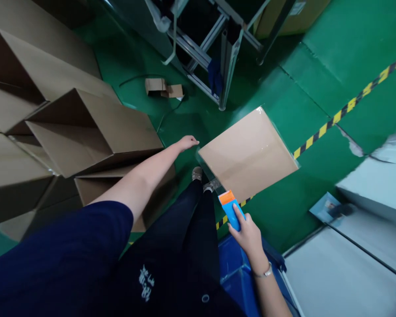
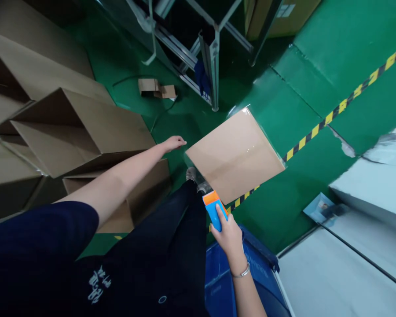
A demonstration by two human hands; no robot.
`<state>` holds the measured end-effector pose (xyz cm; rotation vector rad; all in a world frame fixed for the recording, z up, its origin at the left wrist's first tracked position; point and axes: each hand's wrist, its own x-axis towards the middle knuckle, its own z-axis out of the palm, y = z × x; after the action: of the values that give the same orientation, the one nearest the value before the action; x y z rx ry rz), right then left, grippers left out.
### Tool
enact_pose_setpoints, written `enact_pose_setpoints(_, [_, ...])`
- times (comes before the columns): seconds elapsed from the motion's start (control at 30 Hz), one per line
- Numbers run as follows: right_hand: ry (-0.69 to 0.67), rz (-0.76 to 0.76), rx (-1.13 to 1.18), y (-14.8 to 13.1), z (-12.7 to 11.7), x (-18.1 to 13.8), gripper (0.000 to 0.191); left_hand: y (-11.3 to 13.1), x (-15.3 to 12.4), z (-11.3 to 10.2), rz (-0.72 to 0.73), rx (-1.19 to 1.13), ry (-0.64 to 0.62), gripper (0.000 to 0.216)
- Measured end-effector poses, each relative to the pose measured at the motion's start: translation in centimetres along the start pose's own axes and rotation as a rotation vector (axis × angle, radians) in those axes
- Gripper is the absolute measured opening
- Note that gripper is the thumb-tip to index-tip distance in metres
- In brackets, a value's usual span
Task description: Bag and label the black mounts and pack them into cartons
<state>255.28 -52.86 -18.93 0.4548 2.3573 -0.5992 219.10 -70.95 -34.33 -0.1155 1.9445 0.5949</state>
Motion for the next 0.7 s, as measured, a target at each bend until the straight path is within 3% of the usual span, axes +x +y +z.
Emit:
enact_pose_setpoints(0.1, [0.0,0.007,-0.037,0.4,0.1,0.7,0.064,-0.6,1.7,0.7,-0.006,0.065,0.054,0.048])
enact_pose_setpoints(0.17, [-0.014,0.01,-0.046,0.6,0.0,1.2,0.064,-0.6,1.9,1.7,0.014,0.14,0.17,0.059])
enact_pose_setpoints(0.23, [-0.037,0.01,-0.039,0.7,0.1,1.7,0.065,-0.2,1.4,3.0,0.075,0.252,0.249,0.056])
enact_pose_setpoints(0.33, [-0.073,0.007,-0.02,1.3,0.6,1.9,0.066,0.3,0.2,5.2,0.12,0.405,0.164,0.057])
enact_pose_setpoints(0.43, [-0.119,-0.019,-0.017,4.5,1.5,-1.0,0.065,0.2,-0.3,6.8,0.081,0.499,0.137,0.06])
enact_pose_setpoints(0.6, [-0.263,0.052,-0.079,13.1,1.8,-10.1,0.062,-0.3,0.2,7.2,0.106,0.546,0.167,0.063])
enact_pose_setpoints(0.7, [-0.332,0.117,-0.098,15.1,2.3,-9.3,0.061,-0.4,0.4,7.1,0.112,0.548,0.182,0.063])
